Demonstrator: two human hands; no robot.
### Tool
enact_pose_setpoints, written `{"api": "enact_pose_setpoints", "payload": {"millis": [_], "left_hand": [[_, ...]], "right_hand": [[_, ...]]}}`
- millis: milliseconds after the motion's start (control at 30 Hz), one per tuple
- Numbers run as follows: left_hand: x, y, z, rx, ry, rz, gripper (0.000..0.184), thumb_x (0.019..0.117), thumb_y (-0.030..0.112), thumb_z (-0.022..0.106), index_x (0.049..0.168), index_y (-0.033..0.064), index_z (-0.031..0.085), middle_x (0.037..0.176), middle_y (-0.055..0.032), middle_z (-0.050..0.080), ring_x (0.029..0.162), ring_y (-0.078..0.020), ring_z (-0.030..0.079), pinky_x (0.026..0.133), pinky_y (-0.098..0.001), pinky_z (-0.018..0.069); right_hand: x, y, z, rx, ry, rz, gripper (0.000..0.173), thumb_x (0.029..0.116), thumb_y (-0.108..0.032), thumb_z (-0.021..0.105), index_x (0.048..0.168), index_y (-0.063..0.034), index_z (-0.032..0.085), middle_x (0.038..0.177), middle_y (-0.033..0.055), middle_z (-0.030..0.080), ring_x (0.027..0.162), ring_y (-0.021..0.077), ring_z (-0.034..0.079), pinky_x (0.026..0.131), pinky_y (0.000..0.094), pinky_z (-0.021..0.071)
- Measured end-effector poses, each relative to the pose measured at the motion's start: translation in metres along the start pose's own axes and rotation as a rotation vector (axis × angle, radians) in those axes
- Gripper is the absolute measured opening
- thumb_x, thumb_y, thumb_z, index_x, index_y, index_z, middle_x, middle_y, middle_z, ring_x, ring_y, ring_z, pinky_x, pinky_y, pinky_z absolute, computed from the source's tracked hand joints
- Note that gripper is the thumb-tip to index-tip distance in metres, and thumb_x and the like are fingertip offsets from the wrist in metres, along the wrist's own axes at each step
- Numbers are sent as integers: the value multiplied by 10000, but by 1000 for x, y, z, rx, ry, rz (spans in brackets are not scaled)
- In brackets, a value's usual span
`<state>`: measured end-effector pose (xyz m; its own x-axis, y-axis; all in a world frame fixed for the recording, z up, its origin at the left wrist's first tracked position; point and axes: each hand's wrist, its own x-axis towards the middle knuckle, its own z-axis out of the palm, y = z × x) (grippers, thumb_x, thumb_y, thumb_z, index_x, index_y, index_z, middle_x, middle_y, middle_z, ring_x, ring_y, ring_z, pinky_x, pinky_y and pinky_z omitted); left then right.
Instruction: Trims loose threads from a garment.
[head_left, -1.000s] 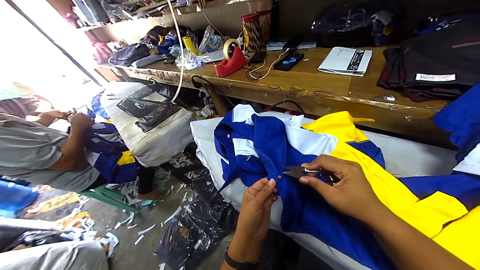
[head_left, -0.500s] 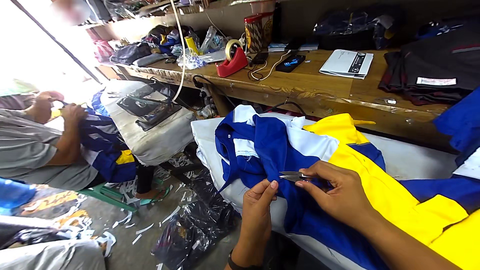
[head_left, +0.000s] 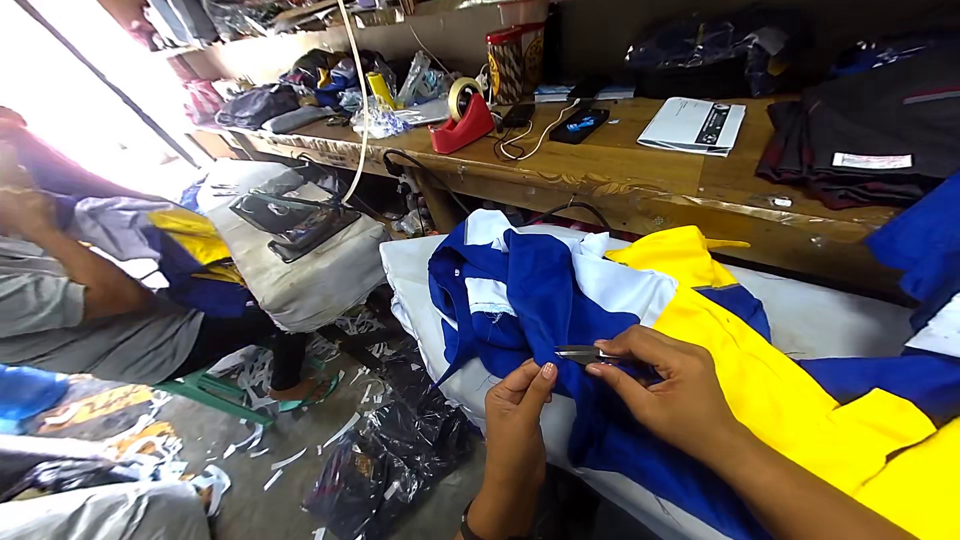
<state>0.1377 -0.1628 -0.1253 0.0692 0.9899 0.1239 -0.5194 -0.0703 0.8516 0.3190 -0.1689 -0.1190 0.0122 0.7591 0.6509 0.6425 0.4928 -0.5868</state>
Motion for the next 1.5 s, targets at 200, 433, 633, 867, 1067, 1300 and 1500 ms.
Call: {"api": "enact_pose_setpoints", "payload": {"millis": [200,433,633,867,1067,1300,1500], "left_hand": [[1,0,-2,0,-18,-8,168,954,32,625,864,31,766,802,-15,711,737,-30,636,718,-188,527],[3,1,-3,-28,-4,-31,184,973,23,594,872,20,748,782,-18,689,708,-36,621,695,-187,526],[4,1,-5,17,-8,16,186,976,20,589,891,21,754,820,-17,706,725,-28,620,692,-180,515],[2,-1,-1,12,-7,22,183,967,7,601,908,16,775,901,-32,743,786,-27,654,728,-188,536],[1,-2,0,23,-22,29,183,966,14,606,900,22,777,914,-31,748,808,-31,665,749,-193,545],[4,5,-4,-36,-10,-74,210,991,25,558,889,13,741,778,-25,689,688,-33,612,661,-176,513],[5,11,-4,-58,-23,-139,238,999,24,537,855,16,726,737,-14,660,655,-23,598,623,-161,501]], "right_hand": [[1,5,2,-56,41,-140,271,995,-312,649,960,-75,778,870,46,738,784,92,673,669,236,525],[2,3,-1,107,-36,28,275,952,-361,691,973,-95,760,890,-31,720,771,-28,628,667,148,513],[3,0,-6,45,-74,28,314,945,-401,677,1001,-103,756,876,-42,702,742,-21,593,630,161,475],[1,-1,-3,-13,-34,-34,298,972,-373,652,979,-99,768,875,-5,722,739,15,620,621,178,481],[2,-1,-4,168,-93,119,230,938,-346,694,911,-123,747,877,-67,727,753,-57,617,653,132,489],[7,-1,-10,308,-112,179,227,910,-302,737,1006,-96,742,914,-69,709,743,-59,584,628,105,465],[8,0,-16,-2,-115,-33,314,965,-421,653,1014,-136,774,898,-45,715,754,6,610,637,201,483]]}}
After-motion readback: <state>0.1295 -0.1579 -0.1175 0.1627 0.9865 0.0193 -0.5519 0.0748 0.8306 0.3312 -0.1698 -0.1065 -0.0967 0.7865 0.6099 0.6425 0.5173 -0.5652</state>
